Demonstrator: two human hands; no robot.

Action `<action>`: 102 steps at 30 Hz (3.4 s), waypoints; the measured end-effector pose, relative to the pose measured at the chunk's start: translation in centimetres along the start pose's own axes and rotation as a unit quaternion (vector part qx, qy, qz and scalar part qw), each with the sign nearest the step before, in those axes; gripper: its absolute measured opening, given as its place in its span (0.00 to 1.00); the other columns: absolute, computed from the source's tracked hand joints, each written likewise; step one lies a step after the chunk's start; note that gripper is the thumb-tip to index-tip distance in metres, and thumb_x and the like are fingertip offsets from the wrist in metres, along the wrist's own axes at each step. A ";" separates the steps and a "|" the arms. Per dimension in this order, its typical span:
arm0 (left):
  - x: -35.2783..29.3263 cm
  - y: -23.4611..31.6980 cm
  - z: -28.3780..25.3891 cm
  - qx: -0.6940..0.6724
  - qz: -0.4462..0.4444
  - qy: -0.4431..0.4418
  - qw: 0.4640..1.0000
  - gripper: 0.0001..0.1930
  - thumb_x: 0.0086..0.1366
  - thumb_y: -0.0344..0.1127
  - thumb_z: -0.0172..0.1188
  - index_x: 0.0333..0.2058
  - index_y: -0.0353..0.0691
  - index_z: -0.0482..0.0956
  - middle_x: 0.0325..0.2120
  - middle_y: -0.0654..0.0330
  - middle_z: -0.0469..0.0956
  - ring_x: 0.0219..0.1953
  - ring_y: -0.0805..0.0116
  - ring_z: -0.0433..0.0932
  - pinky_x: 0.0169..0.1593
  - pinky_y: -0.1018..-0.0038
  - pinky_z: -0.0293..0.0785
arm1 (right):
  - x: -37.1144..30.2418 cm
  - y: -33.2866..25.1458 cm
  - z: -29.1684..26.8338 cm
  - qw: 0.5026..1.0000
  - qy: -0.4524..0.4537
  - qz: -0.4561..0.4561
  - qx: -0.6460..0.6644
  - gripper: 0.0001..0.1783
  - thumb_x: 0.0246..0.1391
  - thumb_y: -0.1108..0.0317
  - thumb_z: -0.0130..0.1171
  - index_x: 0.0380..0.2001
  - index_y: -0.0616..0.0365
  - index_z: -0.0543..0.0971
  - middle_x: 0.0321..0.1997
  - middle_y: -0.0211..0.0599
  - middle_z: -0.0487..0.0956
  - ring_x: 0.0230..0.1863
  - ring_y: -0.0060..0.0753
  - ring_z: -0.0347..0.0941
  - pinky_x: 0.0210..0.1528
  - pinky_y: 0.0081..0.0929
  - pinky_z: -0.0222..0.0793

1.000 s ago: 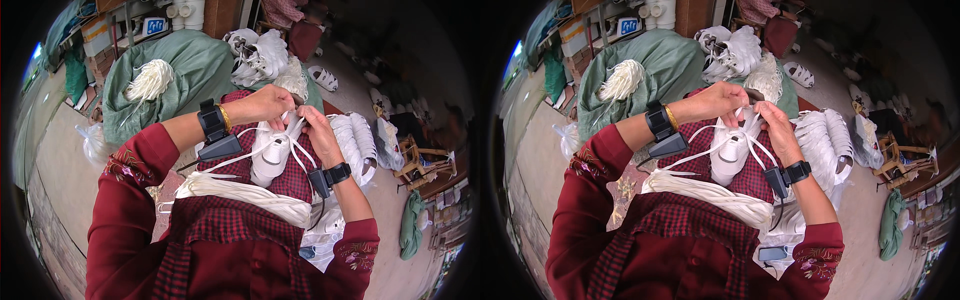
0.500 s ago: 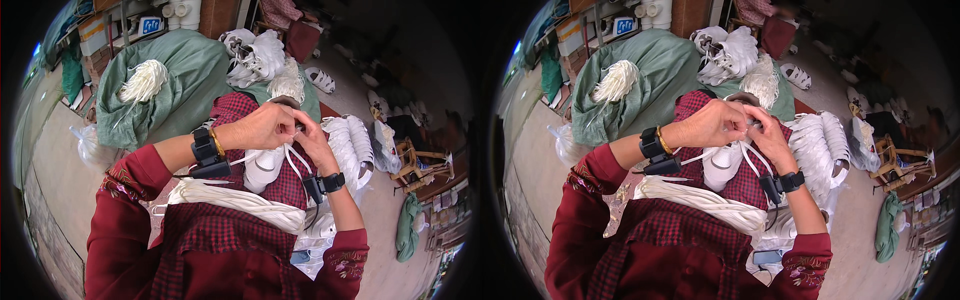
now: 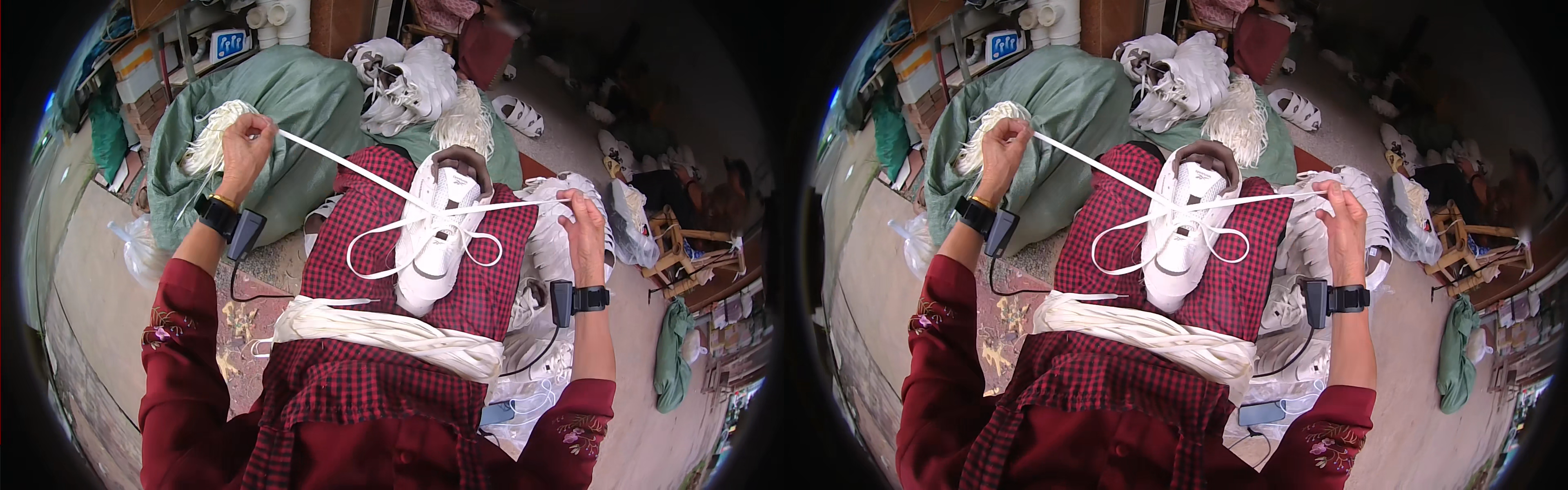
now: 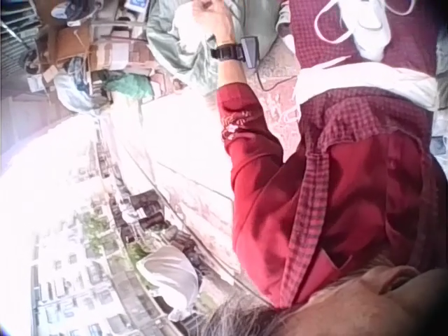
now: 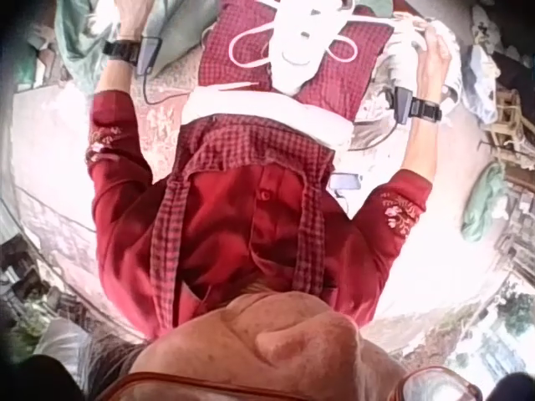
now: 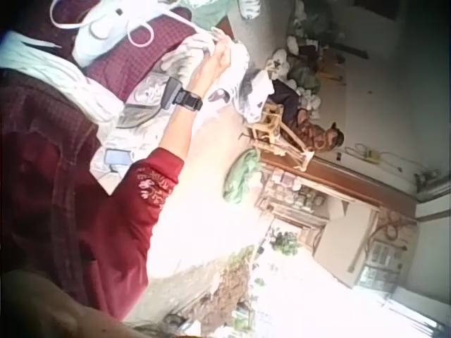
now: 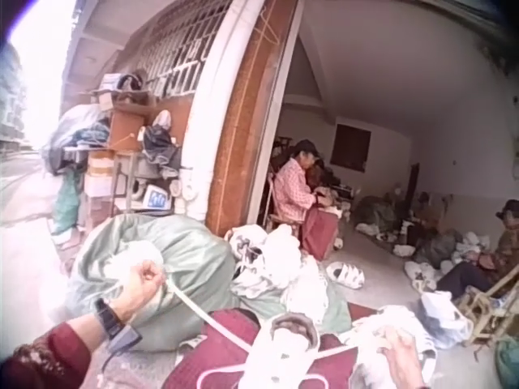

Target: The recorder is lacing white shoes in a shoe manufacturing environment.

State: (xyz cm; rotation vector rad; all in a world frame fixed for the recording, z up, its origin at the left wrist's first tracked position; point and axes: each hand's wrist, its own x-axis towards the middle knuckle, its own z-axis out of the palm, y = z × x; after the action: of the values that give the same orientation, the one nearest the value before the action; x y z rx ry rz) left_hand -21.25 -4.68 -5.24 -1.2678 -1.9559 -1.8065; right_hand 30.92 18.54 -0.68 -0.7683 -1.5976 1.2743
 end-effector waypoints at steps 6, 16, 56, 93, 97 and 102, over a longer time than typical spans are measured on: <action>8.1 -2.1 -6.3 0.249 0.043 0.135 0.958 0.10 0.59 0.38 0.65 0.31 0.36 0.82 0.27 0.53 0.82 0.32 0.58 0.83 0.42 0.64 0.78 | 0.7 2.1 -15.7 0.965 0.239 0.015 -0.107 0.18 0.65 0.50 0.59 0.47 0.51 0.82 0.46 0.26 0.82 0.44 0.17 0.72 0.38 0.20 0.62; -7.4 12.6 6.8 0.038 0.180 -0.225 0.957 0.13 0.59 0.30 0.68 0.42 0.40 0.77 0.44 0.54 0.74 0.46 0.53 0.73 0.50 0.63 0.71 | -8.3 -1.9 7.7 0.858 -0.167 -0.271 -0.404 0.21 0.44 0.76 0.70 0.45 0.57 0.81 0.37 0.38 0.73 0.38 0.38 0.72 0.42 0.33 0.69; -10.1 13.9 6.4 0.049 0.187 -0.200 0.961 0.17 0.56 0.34 0.70 0.43 0.42 0.76 0.48 0.55 0.71 0.51 0.52 0.71 0.55 0.61 0.65 | -5.7 -0.7 11.2 0.934 -0.140 -0.183 -0.273 0.08 0.51 0.76 0.63 0.34 0.65 0.76 0.32 0.34 0.77 0.33 0.29 0.74 0.39 0.26 0.71; -11.4 17.2 7.3 -0.052 0.190 -0.441 0.876 0.06 0.56 0.25 0.61 0.31 0.38 0.73 0.44 0.59 0.68 0.39 0.66 0.68 0.44 0.69 0.65 | -4.4 1.2 9.7 0.953 -0.179 -0.151 -0.192 0.11 0.57 0.64 0.65 0.30 0.62 0.81 0.21 0.26 0.76 0.24 0.17 0.66 0.28 0.22 0.62; -10.4 16.7 9.1 -0.201 0.018 -0.455 0.867 0.11 0.58 0.27 0.64 0.23 0.37 0.70 0.37 0.64 0.70 0.32 0.77 0.65 0.35 0.75 0.64 | -4.3 1.0 9.8 0.948 -0.197 -0.127 -0.216 0.09 0.59 0.66 0.64 0.32 0.61 0.80 0.22 0.19 0.72 0.24 0.11 0.61 0.27 0.18 0.56; -10.2 15.4 11.7 -0.102 0.046 -0.316 0.942 0.16 0.54 0.29 0.67 0.18 0.35 0.66 0.26 0.62 0.67 0.28 0.73 0.66 0.32 0.72 0.64 | -4.1 1.2 9.4 0.963 -0.211 -0.114 -0.124 0.07 0.59 0.68 0.61 0.36 0.59 0.80 0.18 0.15 0.65 0.21 0.08 0.56 0.24 0.18 0.50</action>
State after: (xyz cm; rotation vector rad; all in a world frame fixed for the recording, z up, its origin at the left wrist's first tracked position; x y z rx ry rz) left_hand 0.15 -0.58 -3.57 -2.1891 -1.9619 -1.7282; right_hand 23.66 11.64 -3.32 -0.4566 -2.1538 1.1317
